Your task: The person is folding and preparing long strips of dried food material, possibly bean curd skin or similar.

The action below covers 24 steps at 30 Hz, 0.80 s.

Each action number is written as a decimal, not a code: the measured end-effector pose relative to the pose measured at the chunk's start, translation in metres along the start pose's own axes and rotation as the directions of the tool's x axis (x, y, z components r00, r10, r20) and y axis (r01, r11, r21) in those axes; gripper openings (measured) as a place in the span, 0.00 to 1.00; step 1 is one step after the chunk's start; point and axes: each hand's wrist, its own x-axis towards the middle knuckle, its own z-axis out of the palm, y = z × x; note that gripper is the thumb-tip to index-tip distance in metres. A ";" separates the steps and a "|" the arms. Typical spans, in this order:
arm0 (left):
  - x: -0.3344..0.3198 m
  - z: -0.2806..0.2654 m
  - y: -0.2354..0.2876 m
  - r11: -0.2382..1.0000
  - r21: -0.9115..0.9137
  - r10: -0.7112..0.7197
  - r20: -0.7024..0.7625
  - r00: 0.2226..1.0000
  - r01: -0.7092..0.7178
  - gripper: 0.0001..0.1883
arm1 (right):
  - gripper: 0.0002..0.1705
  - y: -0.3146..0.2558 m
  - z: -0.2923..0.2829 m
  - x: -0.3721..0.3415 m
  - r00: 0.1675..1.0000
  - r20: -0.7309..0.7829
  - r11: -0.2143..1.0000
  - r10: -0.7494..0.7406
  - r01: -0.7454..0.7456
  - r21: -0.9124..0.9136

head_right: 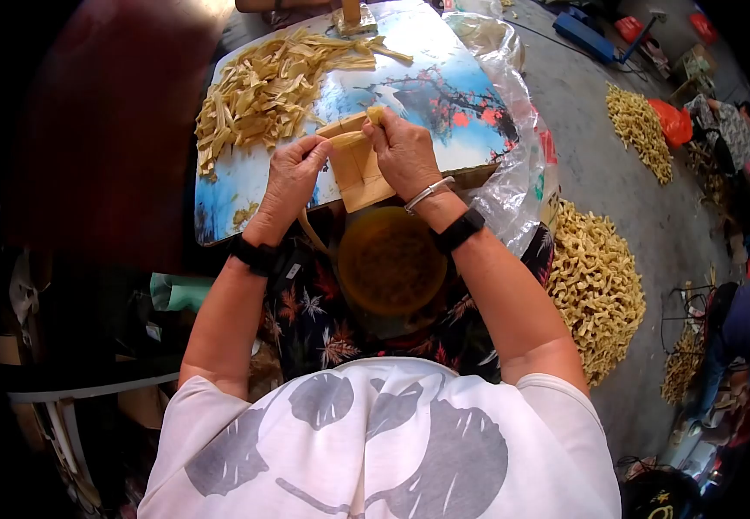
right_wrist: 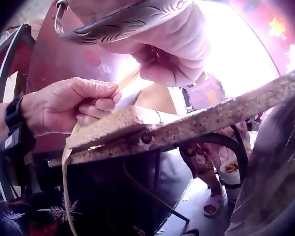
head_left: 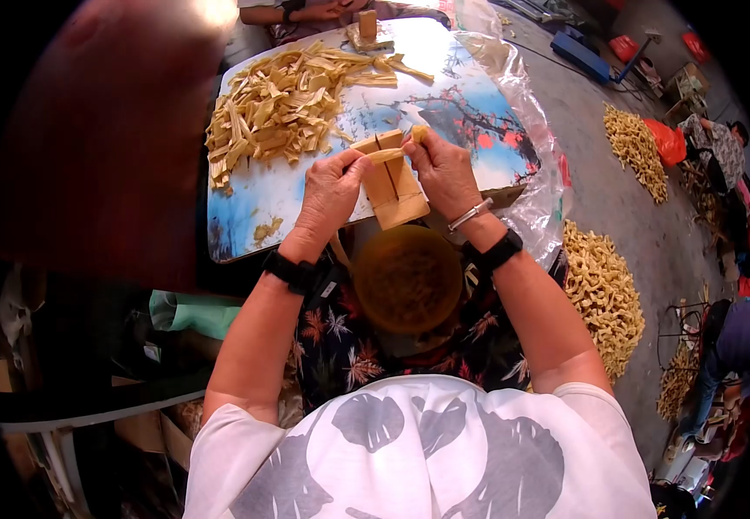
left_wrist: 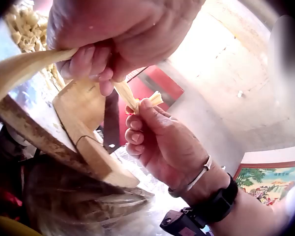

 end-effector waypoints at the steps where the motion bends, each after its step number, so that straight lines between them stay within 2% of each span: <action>1: 0.003 0.004 -0.007 1.000 -0.017 -0.002 -0.016 1.000 0.001 0.10 | 0.11 0.004 0.003 0.003 0.999 -0.018 0.999 -0.031 0.030 -0.021; 3: 0.005 0.011 -0.017 0.999 -0.049 -0.010 -0.049 0.999 0.008 0.10 | 0.11 0.014 0.009 0.005 0.999 -0.002 0.992 -0.048 0.047 -0.117; 6: 0.000 0.022 -0.018 0.993 0.075 -0.087 -0.091 0.992 0.094 0.12 | 0.10 0.029 0.017 -0.004 0.995 0.024 0.954 -0.093 0.096 -0.283; 8: -0.001 0.019 -0.022 0.992 0.062 -0.110 -0.065 0.992 0.114 0.12 | 0.09 0.036 0.018 -0.006 0.994 0.047 0.932 -0.095 0.105 -0.347; 9: -0.004 0.015 -0.021 0.991 0.056 -0.121 -0.052 0.991 0.124 0.12 | 0.10 0.034 0.014 -0.005 0.997 0.082 0.966 -0.006 0.027 -0.257; 10: -0.009 0.010 -0.020 0.951 -0.200 -0.237 0.010 0.972 0.234 0.11 | 0.10 0.032 0.009 -0.004 0.988 0.126 0.984 0.085 -0.063 -0.167; 11: -0.012 0.005 -0.017 0.837 -0.435 -0.323 0.095 0.942 0.331 0.11 | 0.11 0.032 0.003 -0.002 0.972 0.172 0.985 0.162 -0.150 -0.080; 12: -0.017 0.001 -0.013 0.654 -0.629 -0.385 0.204 0.900 0.421 0.11 | 0.11 0.035 -0.003 -0.002 0.942 0.246 0.963 0.229 -0.256 0.087; 14: -0.029 -0.003 -0.007 0.647 -0.652 -0.358 0.198 0.912 0.395 0.10 | 0.13 0.042 -0.017 -0.005 0.858 0.412 0.800 0.306 -0.467 0.377; 16: -0.043 -0.003 -0.007 0.683 -0.659 -0.287 0.156 0.945 0.316 0.07 | 0.14 0.030 -0.029 -0.018 0.831 0.459 0.678 0.315 -0.536 0.504; 18: -0.059 0.000 -0.002 0.623 -0.720 -0.305 0.136 0.943 0.305 0.06 | 0.13 0.017 -0.037 -0.032 0.804 0.490 0.559 0.337 -0.589 0.583; 20: -0.074 -0.001 -0.004 0.557 -0.766 -0.318 0.160 0.934 0.321 0.05 | 0.13 0.011 -0.040 -0.048 0.796 0.501 0.543 0.339 -0.601 0.587; 24: -0.101 0.005 0.010 0.597 -0.737 -0.282 0.178 0.943 0.318 0.05 | 0.13 -0.001 -0.046 -0.082 0.750 0.557 0.541 0.357 -0.652 0.531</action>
